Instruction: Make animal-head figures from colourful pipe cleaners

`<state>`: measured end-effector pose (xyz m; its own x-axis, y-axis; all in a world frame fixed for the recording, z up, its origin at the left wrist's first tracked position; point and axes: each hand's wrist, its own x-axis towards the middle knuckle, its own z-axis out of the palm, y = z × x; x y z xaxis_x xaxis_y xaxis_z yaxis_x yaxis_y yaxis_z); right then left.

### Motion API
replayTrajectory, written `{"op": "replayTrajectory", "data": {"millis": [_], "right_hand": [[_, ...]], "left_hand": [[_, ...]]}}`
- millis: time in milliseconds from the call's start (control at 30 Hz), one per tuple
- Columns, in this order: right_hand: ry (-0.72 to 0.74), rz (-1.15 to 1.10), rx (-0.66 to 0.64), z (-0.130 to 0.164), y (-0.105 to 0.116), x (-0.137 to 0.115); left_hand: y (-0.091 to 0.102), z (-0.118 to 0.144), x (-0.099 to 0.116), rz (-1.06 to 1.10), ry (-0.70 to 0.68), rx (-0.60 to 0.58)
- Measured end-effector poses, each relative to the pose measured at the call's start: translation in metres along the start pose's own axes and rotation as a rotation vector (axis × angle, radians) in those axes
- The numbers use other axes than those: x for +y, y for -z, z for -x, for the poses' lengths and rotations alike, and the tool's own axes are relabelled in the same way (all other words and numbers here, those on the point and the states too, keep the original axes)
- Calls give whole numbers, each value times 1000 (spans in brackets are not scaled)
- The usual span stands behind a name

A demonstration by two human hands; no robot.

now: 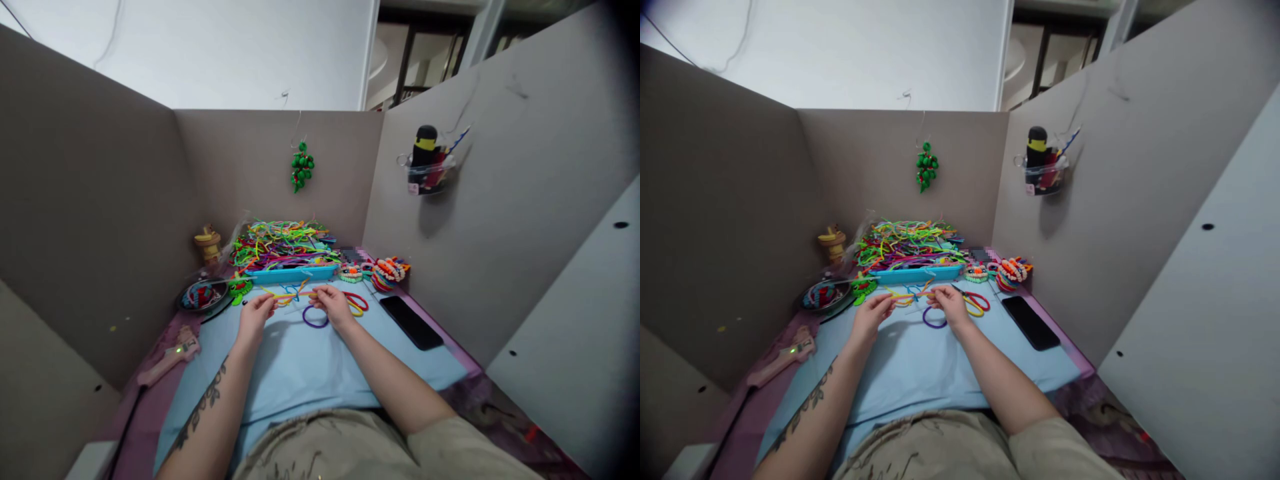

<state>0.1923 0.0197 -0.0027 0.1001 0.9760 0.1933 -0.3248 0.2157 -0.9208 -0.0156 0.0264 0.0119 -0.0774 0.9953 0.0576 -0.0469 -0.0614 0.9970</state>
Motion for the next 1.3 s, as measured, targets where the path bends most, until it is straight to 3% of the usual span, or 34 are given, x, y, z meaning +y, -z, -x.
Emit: {"op": "replayTrajectory", "data": {"millis": [200, 300, 467, 600, 700, 767, 933, 1300], "right_hand": [[251, 283, 46, 7, -4, 6], [301, 346, -10, 13, -9, 9], [266, 289, -81, 18, -19, 9], [175, 100, -165, 16, -25, 13], [70, 115, -248, 16, -27, 19], [51, 148, -232, 15, -26, 20], [141, 177, -168, 14, -27, 16], [112, 226, -277, 19, -31, 8]], "left_hand": [[-6, 22, 11, -730, -739, 149], [-13, 32, 13, -908, -870, 74], [-18, 34, 11, -971, -807, -19], [-21, 28, 3, -814, -668, -87], [-24, 25, -4, -692, -553, -193], [-27, 25, -8, -659, -497, -237], [-29, 27, -7, -691, -517, -254], [-31, 30, -6, -562, -455, -241]]}}
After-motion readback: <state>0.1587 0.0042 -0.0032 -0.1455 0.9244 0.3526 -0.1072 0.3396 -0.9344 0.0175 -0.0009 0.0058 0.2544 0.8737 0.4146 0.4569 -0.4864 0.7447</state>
